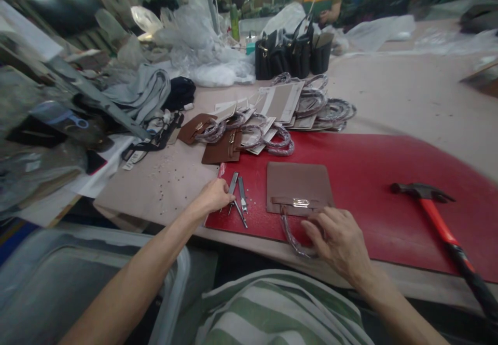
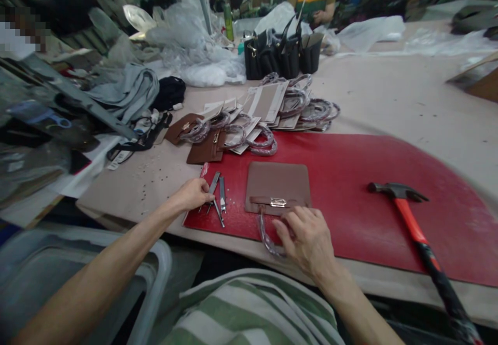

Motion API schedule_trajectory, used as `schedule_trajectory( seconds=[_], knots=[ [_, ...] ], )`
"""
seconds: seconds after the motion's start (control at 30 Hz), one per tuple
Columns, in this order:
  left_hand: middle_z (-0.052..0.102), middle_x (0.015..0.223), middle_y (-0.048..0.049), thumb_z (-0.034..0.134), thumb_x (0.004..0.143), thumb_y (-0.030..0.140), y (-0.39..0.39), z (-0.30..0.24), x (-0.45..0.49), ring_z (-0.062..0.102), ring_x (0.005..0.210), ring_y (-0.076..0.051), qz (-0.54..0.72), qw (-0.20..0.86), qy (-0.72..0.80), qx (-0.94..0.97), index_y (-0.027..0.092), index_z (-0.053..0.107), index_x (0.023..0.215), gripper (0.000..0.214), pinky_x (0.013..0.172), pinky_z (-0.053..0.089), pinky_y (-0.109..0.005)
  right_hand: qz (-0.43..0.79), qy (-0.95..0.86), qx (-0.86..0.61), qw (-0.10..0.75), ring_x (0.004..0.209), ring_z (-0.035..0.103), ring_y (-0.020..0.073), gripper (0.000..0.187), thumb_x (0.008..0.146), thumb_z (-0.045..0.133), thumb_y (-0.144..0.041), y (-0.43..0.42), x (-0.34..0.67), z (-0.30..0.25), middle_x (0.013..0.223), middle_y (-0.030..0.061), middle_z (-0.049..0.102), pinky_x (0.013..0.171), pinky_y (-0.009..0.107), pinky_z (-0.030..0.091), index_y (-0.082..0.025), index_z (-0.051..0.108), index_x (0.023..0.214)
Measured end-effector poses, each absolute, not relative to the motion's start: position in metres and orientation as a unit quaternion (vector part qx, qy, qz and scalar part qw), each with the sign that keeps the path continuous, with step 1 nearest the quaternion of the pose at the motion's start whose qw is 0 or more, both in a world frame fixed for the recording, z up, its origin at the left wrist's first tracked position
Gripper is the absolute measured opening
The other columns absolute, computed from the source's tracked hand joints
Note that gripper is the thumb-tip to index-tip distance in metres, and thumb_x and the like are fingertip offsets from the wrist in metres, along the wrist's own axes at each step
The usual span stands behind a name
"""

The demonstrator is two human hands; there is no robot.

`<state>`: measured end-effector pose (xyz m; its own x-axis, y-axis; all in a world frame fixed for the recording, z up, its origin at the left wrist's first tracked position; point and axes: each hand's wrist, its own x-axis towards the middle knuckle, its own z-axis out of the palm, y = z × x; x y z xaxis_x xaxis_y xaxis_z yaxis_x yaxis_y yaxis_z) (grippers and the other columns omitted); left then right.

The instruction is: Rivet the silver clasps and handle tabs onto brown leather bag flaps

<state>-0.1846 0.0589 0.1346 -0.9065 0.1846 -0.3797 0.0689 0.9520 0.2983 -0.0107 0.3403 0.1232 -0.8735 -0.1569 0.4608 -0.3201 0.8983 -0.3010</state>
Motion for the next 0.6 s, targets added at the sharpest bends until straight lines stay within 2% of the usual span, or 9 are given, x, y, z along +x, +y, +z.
schedule_trajectory(
  seconds=[0.17, 0.3, 0.47, 0.6],
  knots=[
    [0.069, 0.074, -0.0040, 0.073, 0.073, 0.023, 0.056, 0.131, -0.188, 0.061, 0.062, -0.017, 0.120, 0.216, 0.965, 0.085, 0.016, 0.068, 0.084, 0.014, 0.056, 0.037, -0.026, 0.179, -0.961, 0.082, 0.194, 0.102, 0.058, 0.0260, 0.018, 0.098, 0.055, -0.034, 0.343, -0.048, 0.116, 0.112, 0.0104, 0.065, 0.088, 0.040, 0.041, -0.019, 0.065, 0.099],
    [0.071, 0.080, -0.0065, 0.069, 0.068, 0.017, 0.059, 0.133, -0.185, 0.065, 0.069, -0.021, 0.083, 0.216, 0.967, 0.103, 0.017, 0.066, 0.087, 0.019, 0.055, 0.038, -0.026, 0.172, -0.969, 0.085, 0.153, 0.117, 0.052, 0.0322, 0.030, 0.095, 0.058, -0.038, 0.341, -0.061, 0.101, 0.130, 0.0145, 0.059, 0.097, 0.048, 0.040, -0.017, 0.063, 0.116],
    [0.073, 0.088, -0.0118, 0.065, 0.075, 0.024, 0.067, 0.138, -0.180, 0.069, 0.081, -0.027, 0.036, 0.173, 0.980, 0.096, 0.018, 0.066, 0.088, 0.014, 0.062, 0.042, -0.030, 0.159, -0.973, 0.095, 0.137, 0.124, 0.048, 0.0347, 0.039, 0.096, 0.056, -0.040, 0.344, -0.060, 0.090, 0.138, 0.0165, 0.055, 0.102, 0.052, 0.039, -0.016, 0.062, 0.126],
    [0.069, 0.073, -0.0073, 0.068, 0.073, 0.023, 0.066, 0.137, -0.185, 0.067, 0.073, -0.023, 0.060, 0.196, 0.975, 0.082, 0.018, 0.064, 0.073, 0.007, 0.062, 0.043, -0.028, 0.167, -0.972, 0.096, 0.138, 0.125, 0.048, 0.0345, 0.040, 0.095, 0.056, -0.040, 0.346, -0.060, 0.088, 0.138, 0.0163, 0.055, 0.104, 0.053, 0.038, -0.017, 0.063, 0.127]
  ],
)
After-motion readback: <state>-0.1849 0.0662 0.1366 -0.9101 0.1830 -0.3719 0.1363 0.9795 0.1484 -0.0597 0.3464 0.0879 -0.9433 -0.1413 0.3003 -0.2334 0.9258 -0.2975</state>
